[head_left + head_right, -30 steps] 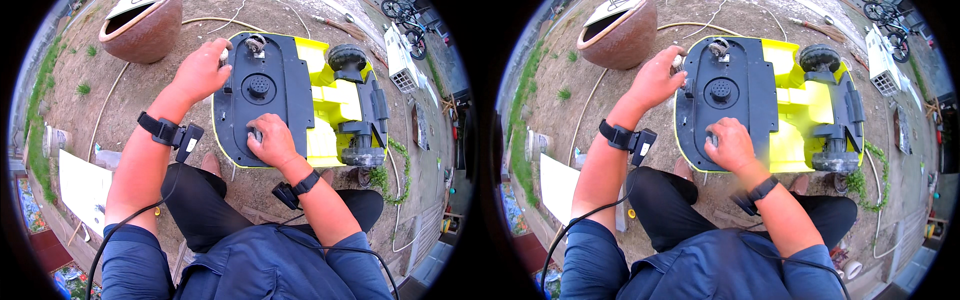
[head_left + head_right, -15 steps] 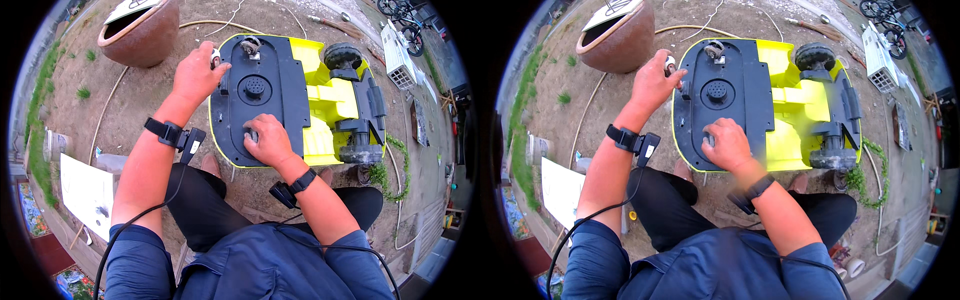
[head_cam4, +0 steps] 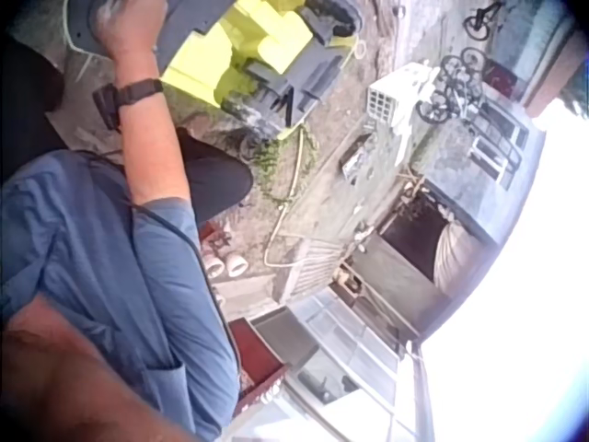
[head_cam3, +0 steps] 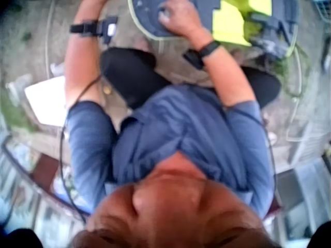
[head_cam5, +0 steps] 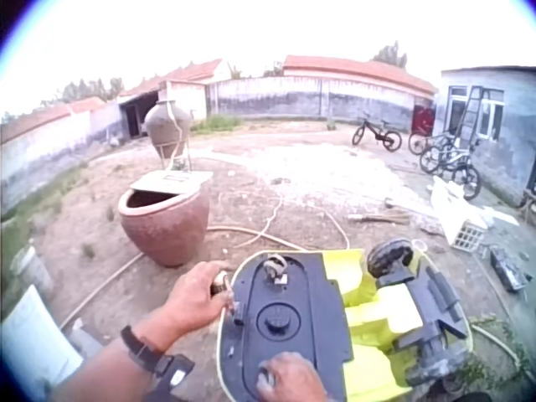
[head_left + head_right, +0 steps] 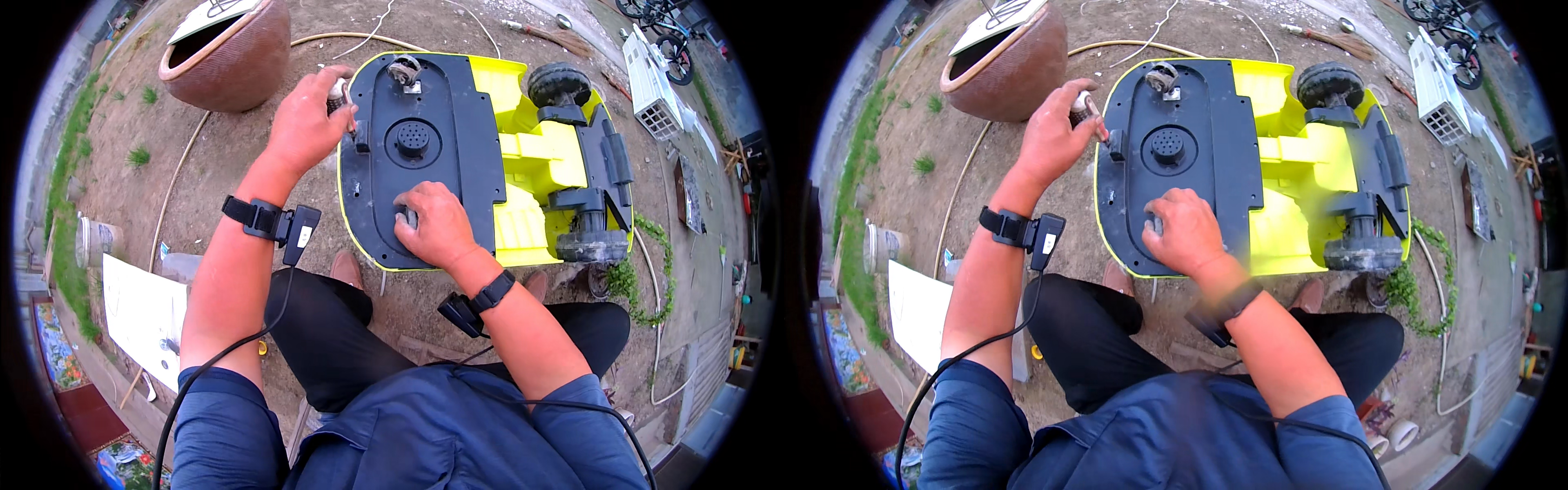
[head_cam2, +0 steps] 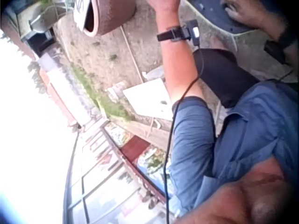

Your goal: The person uses a screwdriver to remove screws and components from the underside of a yellow robotic mower, eventually pulling out a small motor assembly.

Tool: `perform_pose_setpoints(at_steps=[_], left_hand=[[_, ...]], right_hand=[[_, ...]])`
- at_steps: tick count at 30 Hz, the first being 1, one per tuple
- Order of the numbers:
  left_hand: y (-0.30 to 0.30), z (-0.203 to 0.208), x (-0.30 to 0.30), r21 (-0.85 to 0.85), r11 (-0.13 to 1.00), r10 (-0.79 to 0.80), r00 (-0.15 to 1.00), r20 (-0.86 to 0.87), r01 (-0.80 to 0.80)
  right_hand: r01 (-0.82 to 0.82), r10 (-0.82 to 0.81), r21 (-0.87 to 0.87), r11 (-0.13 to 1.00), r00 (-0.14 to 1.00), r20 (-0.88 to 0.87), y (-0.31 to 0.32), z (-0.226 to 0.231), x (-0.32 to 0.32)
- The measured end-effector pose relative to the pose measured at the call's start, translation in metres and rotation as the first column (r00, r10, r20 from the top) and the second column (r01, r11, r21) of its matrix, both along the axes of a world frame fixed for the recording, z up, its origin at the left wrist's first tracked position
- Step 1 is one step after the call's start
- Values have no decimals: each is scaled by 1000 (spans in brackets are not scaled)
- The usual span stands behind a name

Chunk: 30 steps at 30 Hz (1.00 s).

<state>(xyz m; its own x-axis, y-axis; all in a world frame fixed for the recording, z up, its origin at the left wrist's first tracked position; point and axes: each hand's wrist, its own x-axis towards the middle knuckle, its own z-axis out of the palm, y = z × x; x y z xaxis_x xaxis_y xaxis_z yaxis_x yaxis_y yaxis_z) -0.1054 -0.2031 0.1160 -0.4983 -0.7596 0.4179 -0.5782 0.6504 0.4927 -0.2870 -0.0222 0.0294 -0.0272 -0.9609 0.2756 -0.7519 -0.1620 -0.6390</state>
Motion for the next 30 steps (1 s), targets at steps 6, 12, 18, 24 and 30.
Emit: perform_pose_setpoints(at_steps=[6,12,18,24,30], left_hand=[[1,1,-6,-118,984,148,984,104,-135],[7,23,-8,-4,994,113,986,122,-113],[-8,21,1,-4,997,-76,996,51,77],[2,35,-10,18,986,153,932,329,-168],[5,36,-4,-5,996,-83,982,168,85]], right_hand=[[-10,10,4,1000,1000,-1,0,0,0],[2,-2,4,1000,1000,-9,-2,0,-3],[-1,1,41,999,1000,-7,-1,4,0],[0,0,32,999,1000,-17,-1,1,-1],[9,-9,31,999,1000,-9,0,2,0]])
